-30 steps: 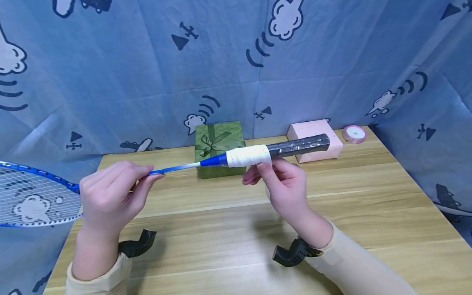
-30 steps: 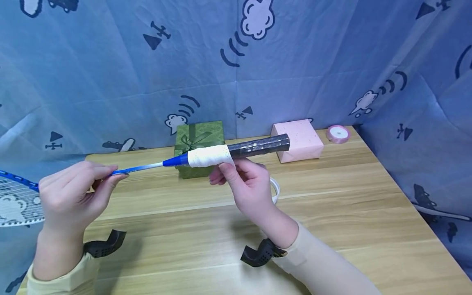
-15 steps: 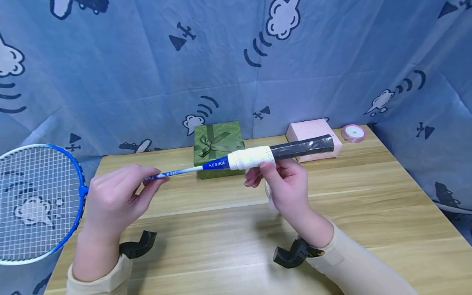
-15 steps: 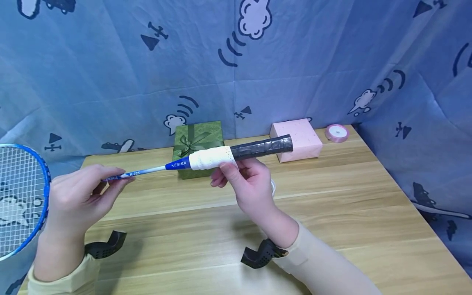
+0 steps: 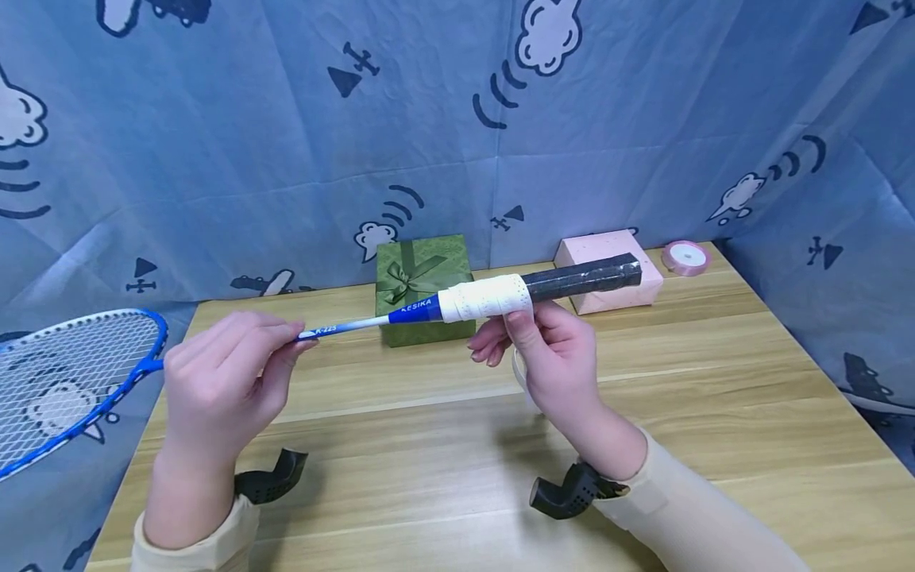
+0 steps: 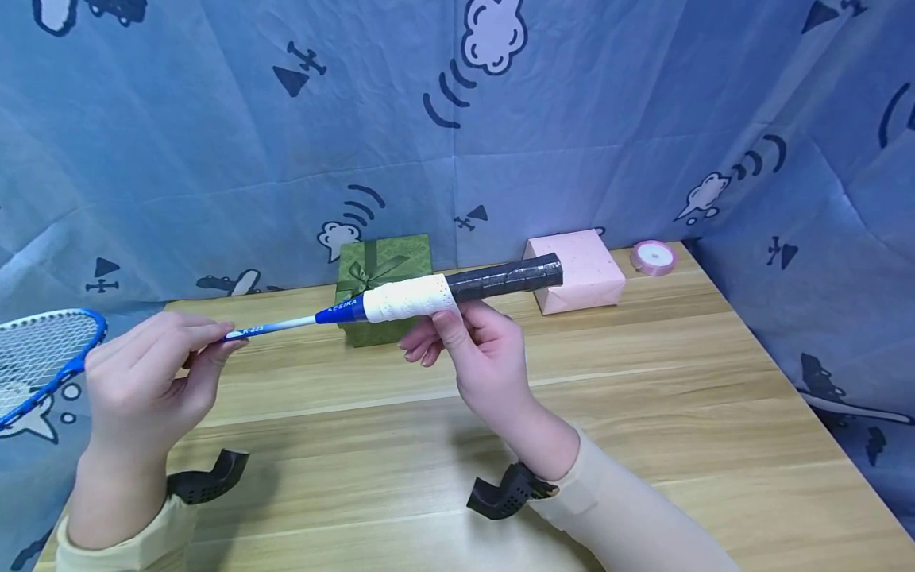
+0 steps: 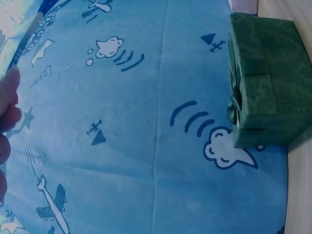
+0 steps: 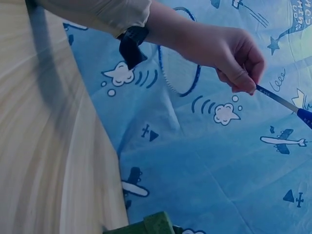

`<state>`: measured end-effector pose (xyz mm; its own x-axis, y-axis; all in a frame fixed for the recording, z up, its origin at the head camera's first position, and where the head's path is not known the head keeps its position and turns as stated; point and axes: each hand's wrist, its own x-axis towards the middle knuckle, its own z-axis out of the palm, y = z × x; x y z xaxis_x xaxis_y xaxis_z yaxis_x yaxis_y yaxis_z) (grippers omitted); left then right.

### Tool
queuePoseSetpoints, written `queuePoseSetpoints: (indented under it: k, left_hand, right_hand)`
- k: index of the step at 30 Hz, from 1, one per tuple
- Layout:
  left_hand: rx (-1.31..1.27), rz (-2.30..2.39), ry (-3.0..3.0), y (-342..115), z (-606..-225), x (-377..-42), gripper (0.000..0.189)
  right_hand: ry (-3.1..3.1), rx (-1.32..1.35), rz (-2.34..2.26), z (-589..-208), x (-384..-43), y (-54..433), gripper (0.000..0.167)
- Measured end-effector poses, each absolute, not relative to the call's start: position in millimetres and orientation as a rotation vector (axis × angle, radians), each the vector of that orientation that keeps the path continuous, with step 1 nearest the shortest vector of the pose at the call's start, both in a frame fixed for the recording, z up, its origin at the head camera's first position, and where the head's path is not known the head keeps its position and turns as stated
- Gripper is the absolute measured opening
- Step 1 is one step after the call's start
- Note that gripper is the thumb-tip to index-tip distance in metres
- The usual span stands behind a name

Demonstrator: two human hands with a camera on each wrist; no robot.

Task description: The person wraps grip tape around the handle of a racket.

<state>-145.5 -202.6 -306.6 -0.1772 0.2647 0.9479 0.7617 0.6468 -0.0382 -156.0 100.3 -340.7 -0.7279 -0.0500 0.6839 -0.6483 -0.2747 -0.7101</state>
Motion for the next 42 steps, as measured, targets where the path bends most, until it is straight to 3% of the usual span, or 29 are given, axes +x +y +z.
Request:
queuePoseSetpoints:
  k: [6, 12, 22, 42]
  left_hand:
    - [-0.877, -0.544, -1.754, -202.2, -305.6, -146.7, 0.037]
    - [-0.89, -0.53, -1.772, -203.4, -306.5, -149.1, 0.037]
    - [-0.953, -0.578, -1.796, -209.2, -308.1, -149.3, 0.042]
    - [-0.843, -0.55, -1.697, -203.4, -308.8, -150.0, 0.038]
  right_hand:
    - [-1.637, 0.8, 2.045, -341.5, -156.7, 101.3, 0.029]
    - [-1.642, 0.726, 2.103, -344.4, -158.6, 102.2, 0.02]
    - [-1.506, 0.963, 2.162, -344.8, -159.9, 102.5, 0.023]
    - [-1.601, 0.783, 2.077, -340.8, -156.4, 101.8, 0.021]
